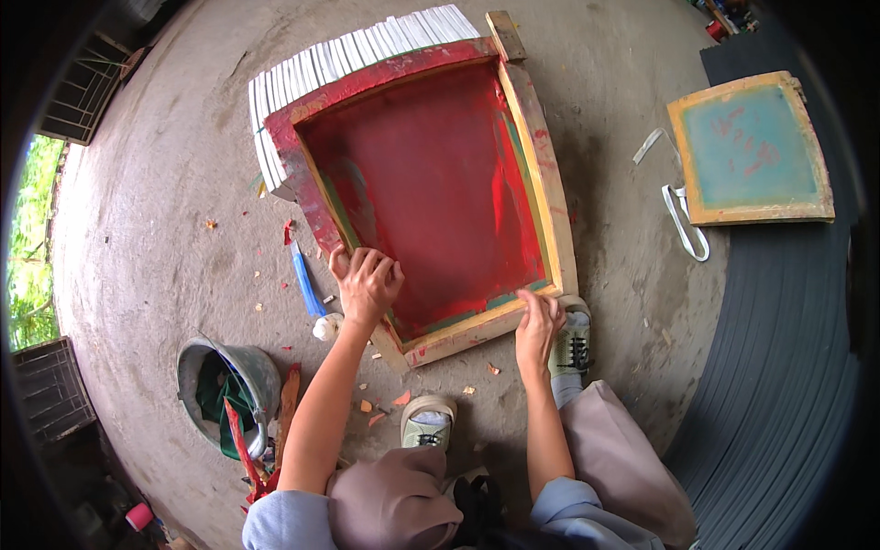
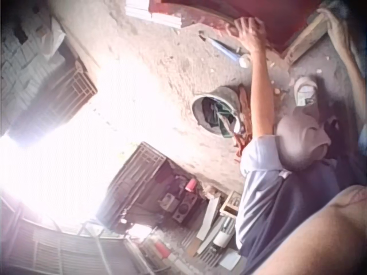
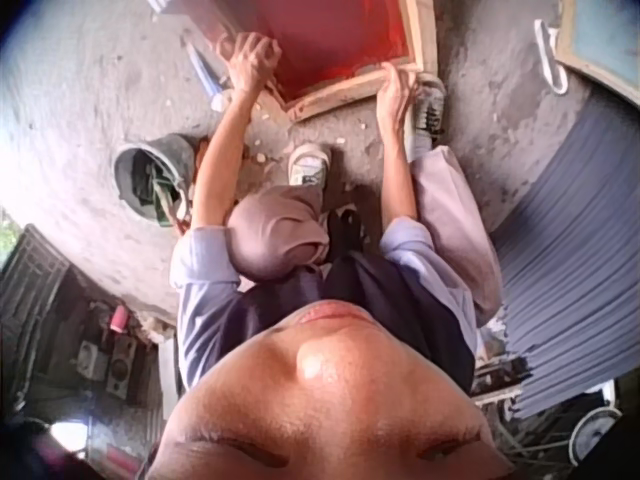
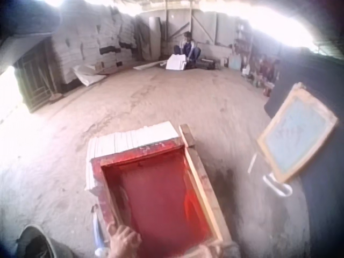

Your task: The person sits on the floor and cleans a red wooden frame by hand, then uses a green cloth to wipe the surface. The person flips the frame over and continues wiping both sides.

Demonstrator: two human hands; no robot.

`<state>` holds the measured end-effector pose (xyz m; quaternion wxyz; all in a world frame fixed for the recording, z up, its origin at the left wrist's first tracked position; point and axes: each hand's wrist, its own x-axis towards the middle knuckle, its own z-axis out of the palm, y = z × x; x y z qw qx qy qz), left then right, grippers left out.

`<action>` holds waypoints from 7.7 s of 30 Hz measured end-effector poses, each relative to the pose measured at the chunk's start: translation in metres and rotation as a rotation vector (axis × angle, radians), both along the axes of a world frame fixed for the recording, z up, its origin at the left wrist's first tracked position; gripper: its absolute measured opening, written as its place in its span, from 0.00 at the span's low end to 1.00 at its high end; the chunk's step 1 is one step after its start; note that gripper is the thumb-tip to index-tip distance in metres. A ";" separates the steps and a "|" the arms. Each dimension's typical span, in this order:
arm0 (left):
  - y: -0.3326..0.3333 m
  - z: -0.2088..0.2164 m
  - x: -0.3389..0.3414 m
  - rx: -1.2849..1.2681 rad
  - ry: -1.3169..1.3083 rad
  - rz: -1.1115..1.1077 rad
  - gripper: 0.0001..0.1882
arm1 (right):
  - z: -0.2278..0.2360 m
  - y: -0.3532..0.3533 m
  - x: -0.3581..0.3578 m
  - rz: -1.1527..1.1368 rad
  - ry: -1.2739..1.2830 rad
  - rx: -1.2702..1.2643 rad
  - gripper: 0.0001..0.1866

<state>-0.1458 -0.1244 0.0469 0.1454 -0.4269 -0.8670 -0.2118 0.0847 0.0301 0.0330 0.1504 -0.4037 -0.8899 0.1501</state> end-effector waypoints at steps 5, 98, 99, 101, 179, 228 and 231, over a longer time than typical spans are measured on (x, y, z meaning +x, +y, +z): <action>-0.002 0.000 0.000 -0.029 0.027 0.008 0.04 | -0.005 0.023 -0.012 -0.115 0.007 0.112 0.08; 0.195 -0.048 0.051 0.025 -0.208 -1.039 0.11 | -0.022 0.068 0.003 -0.261 0.165 -0.036 0.10; 0.195 -0.051 0.053 0.029 -0.182 -1.007 0.11 | -0.015 0.069 0.003 -0.287 0.185 -0.100 0.10; 0.194 -0.056 0.054 0.026 -0.139 -0.965 0.12 | -0.003 0.072 0.001 -0.250 0.187 -0.068 0.08; 0.193 -0.050 0.063 -0.199 0.069 -0.568 0.09 | -0.004 0.096 0.011 -0.316 0.303 0.066 0.08; 0.191 -0.016 0.020 0.192 -0.298 -0.455 0.08 | -0.046 0.077 -0.025 0.028 0.307 0.234 0.10; 0.175 -0.010 0.022 0.144 -0.325 -0.521 0.07 | -0.040 0.077 -0.026 0.026 0.261 0.226 0.12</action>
